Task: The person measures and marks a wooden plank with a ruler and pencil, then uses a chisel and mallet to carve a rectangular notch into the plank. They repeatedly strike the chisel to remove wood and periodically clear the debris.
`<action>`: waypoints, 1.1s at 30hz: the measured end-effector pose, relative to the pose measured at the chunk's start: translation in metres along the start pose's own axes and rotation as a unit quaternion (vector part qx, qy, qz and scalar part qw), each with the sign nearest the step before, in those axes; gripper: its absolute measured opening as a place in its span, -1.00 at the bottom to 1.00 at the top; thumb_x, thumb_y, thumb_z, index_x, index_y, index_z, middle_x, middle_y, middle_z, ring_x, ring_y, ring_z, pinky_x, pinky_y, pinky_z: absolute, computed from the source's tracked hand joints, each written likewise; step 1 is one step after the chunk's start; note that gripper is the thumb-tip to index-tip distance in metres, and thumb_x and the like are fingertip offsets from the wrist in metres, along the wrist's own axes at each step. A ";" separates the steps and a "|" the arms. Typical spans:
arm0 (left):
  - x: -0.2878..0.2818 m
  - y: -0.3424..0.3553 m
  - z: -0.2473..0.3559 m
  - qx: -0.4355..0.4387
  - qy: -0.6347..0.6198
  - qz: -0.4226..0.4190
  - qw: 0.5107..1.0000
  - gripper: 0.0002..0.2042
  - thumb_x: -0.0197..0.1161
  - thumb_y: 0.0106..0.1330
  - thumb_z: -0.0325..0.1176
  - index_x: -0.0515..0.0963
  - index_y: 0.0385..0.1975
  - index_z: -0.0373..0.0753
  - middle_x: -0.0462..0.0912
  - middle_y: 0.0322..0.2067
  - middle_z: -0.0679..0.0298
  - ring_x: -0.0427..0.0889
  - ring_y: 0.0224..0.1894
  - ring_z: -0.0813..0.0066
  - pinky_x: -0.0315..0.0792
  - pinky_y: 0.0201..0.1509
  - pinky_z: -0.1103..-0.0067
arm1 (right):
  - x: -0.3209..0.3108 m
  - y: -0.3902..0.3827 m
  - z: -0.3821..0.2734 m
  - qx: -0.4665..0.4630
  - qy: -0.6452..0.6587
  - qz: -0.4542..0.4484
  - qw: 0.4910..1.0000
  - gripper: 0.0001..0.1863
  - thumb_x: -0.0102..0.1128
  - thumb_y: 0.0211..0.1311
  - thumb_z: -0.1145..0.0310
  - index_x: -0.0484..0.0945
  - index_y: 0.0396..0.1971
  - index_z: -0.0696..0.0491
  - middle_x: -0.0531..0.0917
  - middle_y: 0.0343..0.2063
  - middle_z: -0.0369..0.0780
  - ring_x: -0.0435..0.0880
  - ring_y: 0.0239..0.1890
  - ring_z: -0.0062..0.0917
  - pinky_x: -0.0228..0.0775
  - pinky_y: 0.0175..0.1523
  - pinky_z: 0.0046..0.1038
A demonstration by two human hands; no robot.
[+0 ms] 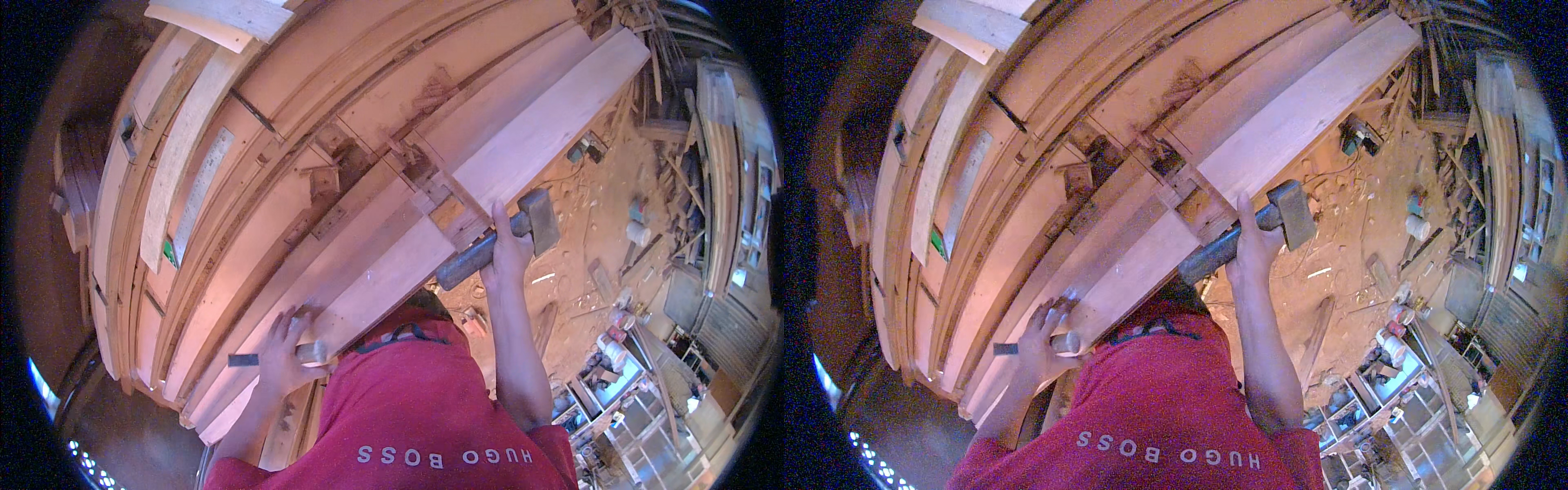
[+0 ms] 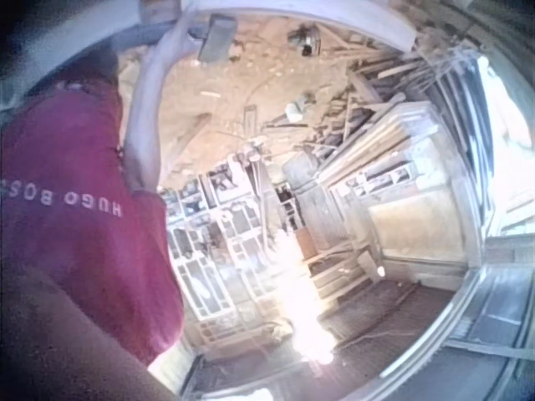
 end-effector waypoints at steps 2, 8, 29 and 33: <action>0.017 -0.023 -0.018 -0.036 0.024 -0.006 0.999 0.06 0.62 -0.42 0.09 0.33 0.26 -0.08 0.27 0.27 -0.14 0.28 0.30 -0.19 0.35 0.27 0.12 | -0.005 0.003 0.004 0.015 0.001 0.006 1.000 -0.57 0.40 0.17 0.38 0.38 -0.04 0.07 0.53 -0.26 -0.30 0.62 -0.26 -0.55 0.59 -0.19 -0.41; 0.052 -0.045 -0.037 -0.040 0.045 0.046 0.997 0.10 0.65 -0.46 -0.09 0.28 0.32 -0.06 0.25 0.24 -0.20 0.28 0.28 -0.20 0.33 0.25 0.09 | -0.010 0.010 0.011 0.017 0.014 -0.011 1.000 -0.52 0.39 0.17 0.39 0.34 0.02 0.10 0.52 -0.24 -0.29 0.59 -0.21 -0.54 0.57 -0.13 -0.42; -0.001 0.020 -0.010 -0.001 0.050 0.144 0.988 -0.04 0.63 -0.36 -0.13 0.39 0.27 0.04 0.35 0.12 -0.08 0.44 0.04 -0.05 0.44 0.05 0.17 | 0.008 0.026 -0.042 0.014 -0.042 -0.043 0.998 -0.68 0.31 0.22 0.38 0.30 -0.23 0.07 0.56 -0.39 -0.19 0.68 -0.40 -0.42 0.64 -0.45 -0.37; -0.051 0.063 0.045 -0.013 -0.012 0.181 0.983 -0.34 0.69 -0.42 -0.25 0.52 -0.20 -0.18 0.46 -0.35 0.14 0.46 -0.36 0.21 0.45 -0.31 0.33 | -0.050 0.007 -0.034 0.032 -0.051 0.003 0.998 -0.70 0.31 0.22 0.39 0.31 -0.25 0.08 0.57 -0.49 -0.19 0.65 -0.54 -0.46 0.59 -0.53 -0.41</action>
Point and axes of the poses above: each hand's wrist, its own y-axis towards the middle knuckle, its own x-axis out of the palm, z = x × y, the point moved 6 cm from there along y, towards the middle knuckle
